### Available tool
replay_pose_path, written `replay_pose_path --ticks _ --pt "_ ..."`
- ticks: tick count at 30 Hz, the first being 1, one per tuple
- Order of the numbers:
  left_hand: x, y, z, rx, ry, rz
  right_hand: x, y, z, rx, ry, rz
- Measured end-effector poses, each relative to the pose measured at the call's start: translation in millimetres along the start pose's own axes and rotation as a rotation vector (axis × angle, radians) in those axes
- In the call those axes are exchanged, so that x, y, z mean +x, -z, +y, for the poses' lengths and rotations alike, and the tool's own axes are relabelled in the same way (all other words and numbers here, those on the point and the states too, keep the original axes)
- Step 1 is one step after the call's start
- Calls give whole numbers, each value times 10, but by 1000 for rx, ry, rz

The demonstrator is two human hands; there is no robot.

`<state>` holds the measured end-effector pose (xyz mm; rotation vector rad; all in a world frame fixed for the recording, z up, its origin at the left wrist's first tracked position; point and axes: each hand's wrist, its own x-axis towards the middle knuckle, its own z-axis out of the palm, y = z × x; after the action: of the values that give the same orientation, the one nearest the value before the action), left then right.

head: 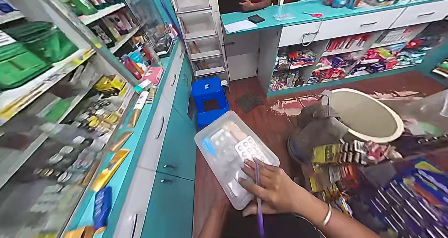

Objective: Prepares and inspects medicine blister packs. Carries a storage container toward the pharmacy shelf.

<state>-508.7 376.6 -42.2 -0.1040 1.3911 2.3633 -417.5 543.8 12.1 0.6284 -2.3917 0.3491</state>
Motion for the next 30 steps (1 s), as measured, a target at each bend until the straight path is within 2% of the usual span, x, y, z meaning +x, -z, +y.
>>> replay_pose_path --ticks 1,3,7,10,13,15,17,19,21,24,27,30 --pt "471 11 -167 -152 -76 -107 203 -57 338 -15 8 -41" --pt "1219 -187 -217 -286 -61 -128 567 -202 1011 -28 57 -82" --pt "2598 -907 -72 -243 -79 24 1111 -655 2491 -83 294 -38" --pt "3767 -1403 4 -154 -124 -14 1565 -912 3643 -104 337 -64" --pt "4767 -2026 306 16 -116 -107 2044 -961 4665 -97 248 -107" --pt "5526 -2432 366 -93 -77 -191 2326 -892 5287 -84 149 -106" --pt "6332 -2747 254 -289 -14 -262 2566 -815 5846 -63 26 -84" --pt "7002 -3099 178 -341 30 -362 2728 -768 6432 -84 -50 -55" --pt "7542 -3467 116 -327 48 -427 2833 -753 6985 -141 -44 -29" --pt "8248 -3904 -20 -330 31 -515 2946 -754 7786 -219 66 -4" --pt "8598 -4356 51 -195 -18 -405 3098 -587 8519 -203 125 11" --pt "8872 -4914 279 -328 96 -359 3267 -401 9207 -135 178 22"
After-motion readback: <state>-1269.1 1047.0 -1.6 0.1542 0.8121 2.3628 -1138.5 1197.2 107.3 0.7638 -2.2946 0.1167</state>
